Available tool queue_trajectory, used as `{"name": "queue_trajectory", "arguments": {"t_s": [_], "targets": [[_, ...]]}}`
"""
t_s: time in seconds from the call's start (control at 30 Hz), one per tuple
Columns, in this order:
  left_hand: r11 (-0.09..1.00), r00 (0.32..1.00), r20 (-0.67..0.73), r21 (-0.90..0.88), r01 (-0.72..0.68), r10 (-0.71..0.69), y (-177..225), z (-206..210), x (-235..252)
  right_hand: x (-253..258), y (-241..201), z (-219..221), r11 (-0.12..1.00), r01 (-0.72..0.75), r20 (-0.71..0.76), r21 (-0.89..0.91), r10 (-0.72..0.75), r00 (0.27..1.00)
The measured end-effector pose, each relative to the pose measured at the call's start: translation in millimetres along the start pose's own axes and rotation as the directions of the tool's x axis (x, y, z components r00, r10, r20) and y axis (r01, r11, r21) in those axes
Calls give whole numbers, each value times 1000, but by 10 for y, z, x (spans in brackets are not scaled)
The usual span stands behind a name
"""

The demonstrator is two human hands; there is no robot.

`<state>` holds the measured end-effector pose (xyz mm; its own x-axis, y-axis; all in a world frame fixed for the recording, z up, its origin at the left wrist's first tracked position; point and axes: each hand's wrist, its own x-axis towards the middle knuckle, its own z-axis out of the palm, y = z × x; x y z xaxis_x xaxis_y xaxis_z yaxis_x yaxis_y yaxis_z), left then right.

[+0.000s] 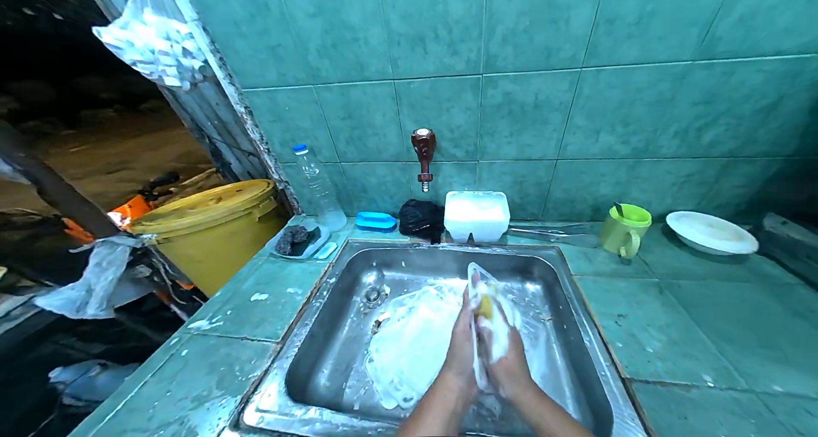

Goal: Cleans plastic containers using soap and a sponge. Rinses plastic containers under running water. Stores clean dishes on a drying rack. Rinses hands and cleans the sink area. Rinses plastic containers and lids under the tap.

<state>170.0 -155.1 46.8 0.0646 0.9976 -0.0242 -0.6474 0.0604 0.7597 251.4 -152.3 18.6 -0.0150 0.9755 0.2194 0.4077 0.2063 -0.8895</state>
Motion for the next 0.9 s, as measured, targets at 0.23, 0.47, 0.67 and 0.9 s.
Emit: {"name": "queue_trajectory", "arguments": {"t_s": [0.23,0.47,0.67,0.9], "targets": [[995,995,-41,-42,90,-92,4,-84,22,-139,-113,35,998,-52,107,45,47,993],[956,956,46,-5,292,-291,-21,-33,-171,340,-86,-154,918,-187,30,-349,211,977],[697,973,45,705,131,-228,342,-360,84,362,66,-339,939,-91,-164,-330,38,986],[837,929,-365,492,239,-50,271,-459,221,63,-54,-296,933,324,-328,-155,-358,874]]}}
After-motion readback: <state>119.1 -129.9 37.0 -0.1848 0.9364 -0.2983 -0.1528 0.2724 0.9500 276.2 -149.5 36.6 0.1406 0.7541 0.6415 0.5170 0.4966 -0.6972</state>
